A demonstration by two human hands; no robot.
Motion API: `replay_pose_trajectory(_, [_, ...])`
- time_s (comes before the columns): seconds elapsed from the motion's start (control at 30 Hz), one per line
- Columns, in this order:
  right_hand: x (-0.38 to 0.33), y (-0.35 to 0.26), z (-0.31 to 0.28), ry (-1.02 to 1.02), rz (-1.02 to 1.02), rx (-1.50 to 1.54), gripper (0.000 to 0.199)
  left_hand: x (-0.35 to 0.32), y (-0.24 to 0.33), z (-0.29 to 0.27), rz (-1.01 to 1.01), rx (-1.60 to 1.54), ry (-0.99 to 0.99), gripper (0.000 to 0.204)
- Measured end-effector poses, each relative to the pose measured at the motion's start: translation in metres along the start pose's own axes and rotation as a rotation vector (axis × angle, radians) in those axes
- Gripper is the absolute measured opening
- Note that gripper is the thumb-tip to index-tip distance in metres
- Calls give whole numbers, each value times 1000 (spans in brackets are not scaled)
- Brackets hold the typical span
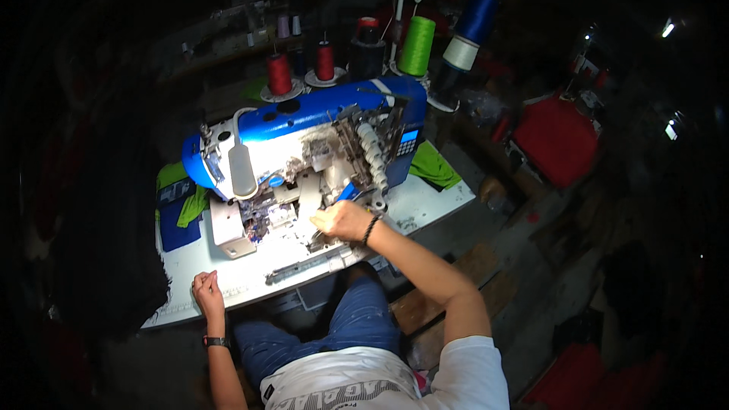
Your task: The person threads a sewing machine by hand, pulling thread from spools and guiding it through the machine's tensioners and needle area. They repeatedly adjust the thread path and pull the thread through various guides to prepare the machine for sewing.
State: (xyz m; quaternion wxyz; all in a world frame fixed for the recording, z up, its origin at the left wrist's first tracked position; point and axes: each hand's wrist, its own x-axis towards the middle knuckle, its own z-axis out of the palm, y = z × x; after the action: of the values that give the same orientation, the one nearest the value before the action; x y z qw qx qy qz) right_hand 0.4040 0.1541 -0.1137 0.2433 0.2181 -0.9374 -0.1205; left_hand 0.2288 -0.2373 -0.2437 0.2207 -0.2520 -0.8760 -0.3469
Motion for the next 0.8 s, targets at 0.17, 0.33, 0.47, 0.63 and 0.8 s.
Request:
replay_pose_trajectory(0.17, [78,-22,37,136,153,182,12,0,3,-1,-28,30,-2,13])
replay_pose_trajectory(0.33, [125,-20,85,58,392,132,13,4,4,5,-7,22,-6,13])
replay_pose_trajectory(0.47, [98,-53,19,178,457,588,12,-3,-6,-1,-16,53,-9,13])
replay_pose_trajectory(0.63, [-9,52,-149,640,495,994,31,1,5,0,-42,40,-22,12])
replay_pose_trajectory(0.8, [8,242,-290,841,785,2,41,-3,0,-3,-83,96,-34,12])
